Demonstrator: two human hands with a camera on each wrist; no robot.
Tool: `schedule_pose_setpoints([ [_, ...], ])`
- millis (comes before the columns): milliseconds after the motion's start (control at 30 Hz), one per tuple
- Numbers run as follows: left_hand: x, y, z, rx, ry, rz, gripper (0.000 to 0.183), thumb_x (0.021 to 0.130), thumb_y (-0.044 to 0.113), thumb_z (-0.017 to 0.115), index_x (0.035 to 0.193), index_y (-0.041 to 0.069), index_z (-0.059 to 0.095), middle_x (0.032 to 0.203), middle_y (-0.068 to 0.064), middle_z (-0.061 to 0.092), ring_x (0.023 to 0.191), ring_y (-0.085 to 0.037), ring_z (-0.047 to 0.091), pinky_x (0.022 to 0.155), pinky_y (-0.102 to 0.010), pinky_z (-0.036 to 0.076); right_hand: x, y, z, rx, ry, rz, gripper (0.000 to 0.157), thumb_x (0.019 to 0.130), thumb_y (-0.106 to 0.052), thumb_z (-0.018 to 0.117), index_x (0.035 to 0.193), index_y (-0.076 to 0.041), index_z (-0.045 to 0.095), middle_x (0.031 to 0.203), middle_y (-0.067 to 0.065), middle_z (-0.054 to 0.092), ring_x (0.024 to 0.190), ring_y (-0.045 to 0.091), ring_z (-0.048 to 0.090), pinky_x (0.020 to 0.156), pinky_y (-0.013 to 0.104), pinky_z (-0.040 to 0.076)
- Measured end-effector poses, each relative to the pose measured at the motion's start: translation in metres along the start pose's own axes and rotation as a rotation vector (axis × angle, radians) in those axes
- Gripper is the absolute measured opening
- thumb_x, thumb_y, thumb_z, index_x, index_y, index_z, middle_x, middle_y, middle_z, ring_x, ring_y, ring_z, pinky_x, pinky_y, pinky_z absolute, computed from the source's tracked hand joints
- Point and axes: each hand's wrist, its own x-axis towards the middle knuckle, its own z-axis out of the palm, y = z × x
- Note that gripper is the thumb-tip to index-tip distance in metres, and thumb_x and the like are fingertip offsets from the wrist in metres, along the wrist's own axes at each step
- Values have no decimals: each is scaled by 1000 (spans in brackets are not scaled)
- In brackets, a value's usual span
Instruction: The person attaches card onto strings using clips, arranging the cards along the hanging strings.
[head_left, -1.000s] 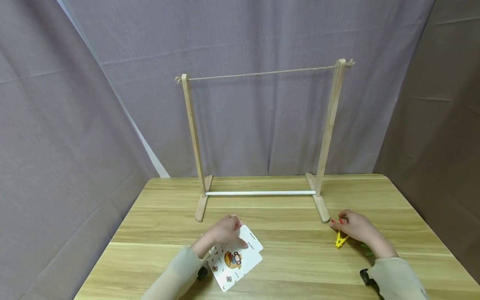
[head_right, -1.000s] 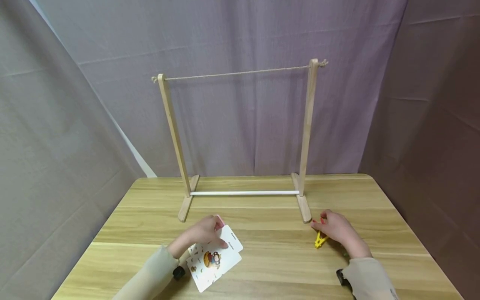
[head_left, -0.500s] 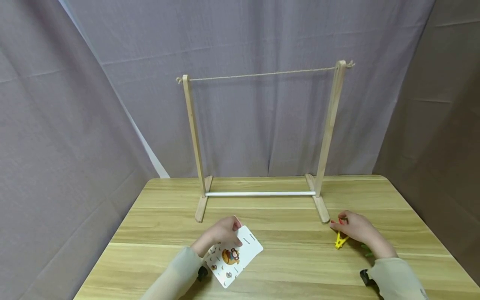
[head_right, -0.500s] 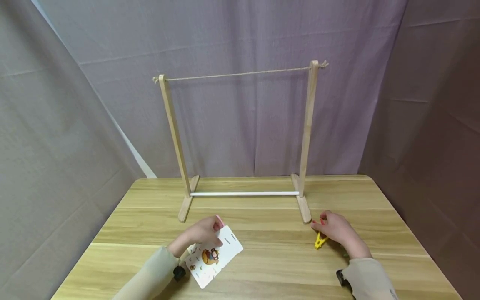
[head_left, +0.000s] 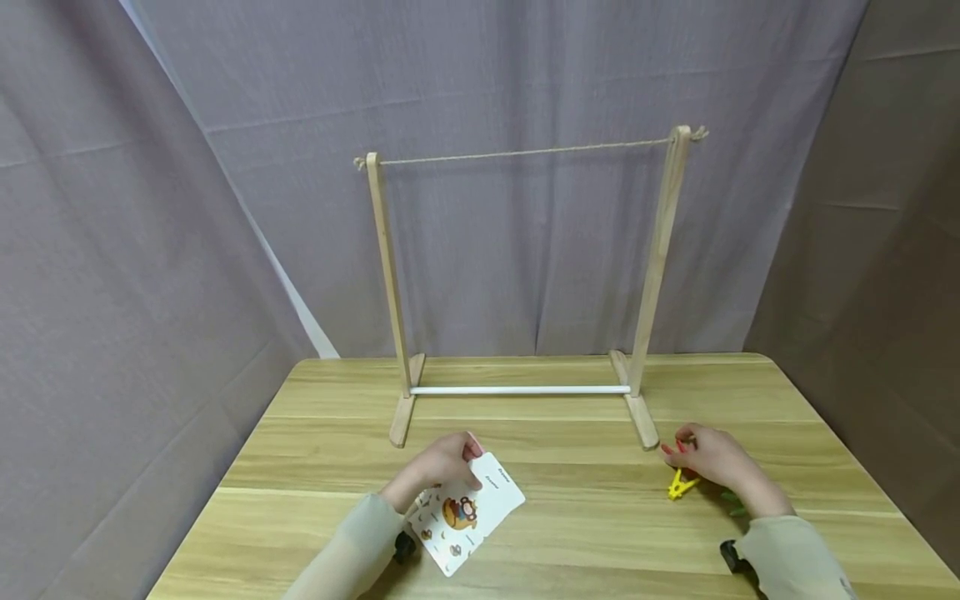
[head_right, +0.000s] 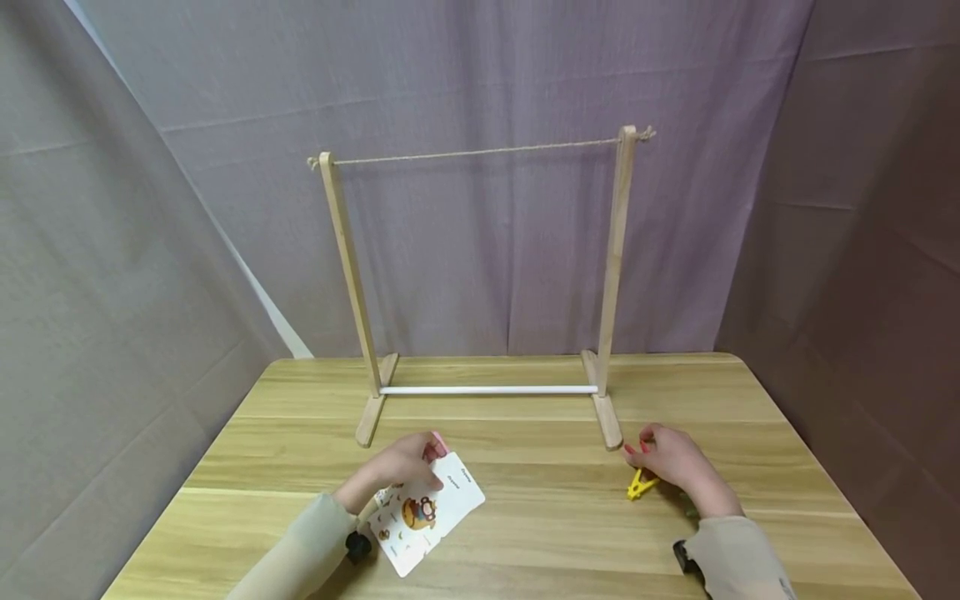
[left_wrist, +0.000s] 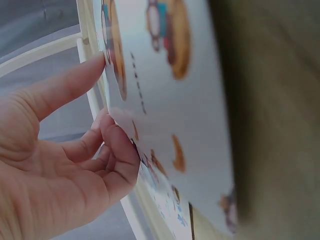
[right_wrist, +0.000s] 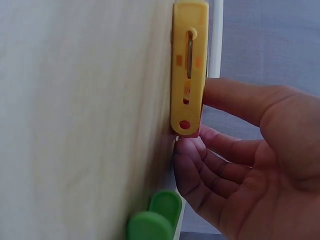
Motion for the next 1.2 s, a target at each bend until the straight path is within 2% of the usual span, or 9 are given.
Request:
schedule_pose_setpoints([
  [233,-1,-3,-4,-67,-13,14,40,67,-9,81,103,-3,65,92,-10,61,81,-16,51,72,-25,46,1,-3,-1,-5,-3,18,57,85,-30,79,115,14,58,88,11,62,77,23,54,67,37,46],
  [467,-3,-3,-11,-102,-26,18,34,70,-7,80,101,-4,67,83,-8,58,71,-15,50,61,-24,44,1,-6,-1,-13,0,25,60,83,-34,81,111,14,58,94,20,67,81,27,57,71,40,49],
  [700,-1,-4,-19,-105,-11,47,30,74,-4,81,102,-4,67,85,-7,59,72,-14,48,63,-24,41,4,-4,0,-21,10,39,57,85,-35,79,107,14,59,99,25,66,84,31,60,75,46,51],
  [900,2,-6,-24,-110,7,64,28,77,-1,81,101,-2,65,87,-6,64,71,-13,53,62,-23,45,5,-5,-1,-26,37,38,46,84,-28,79,101,11,63,92,19,65,80,26,59,73,43,50],
  [1067,1,-3,-26,-175,18,48,28,78,-4,78,102,-3,63,78,-3,62,68,-13,56,61,-24,49,4,-6,-3,-24,40,50,42,85,-25,78,101,12,63,89,17,64,77,25,57,69,39,49],
  [1200,0,0,-28,-241,31,39,35,78,-7,76,109,-6,59,72,-1,57,63,-12,54,57,-22,46,3,-7,-2,-24,40,60,37,87,-25,77,97,9,64,84,13,61,74,23,55,65,35,46],
])
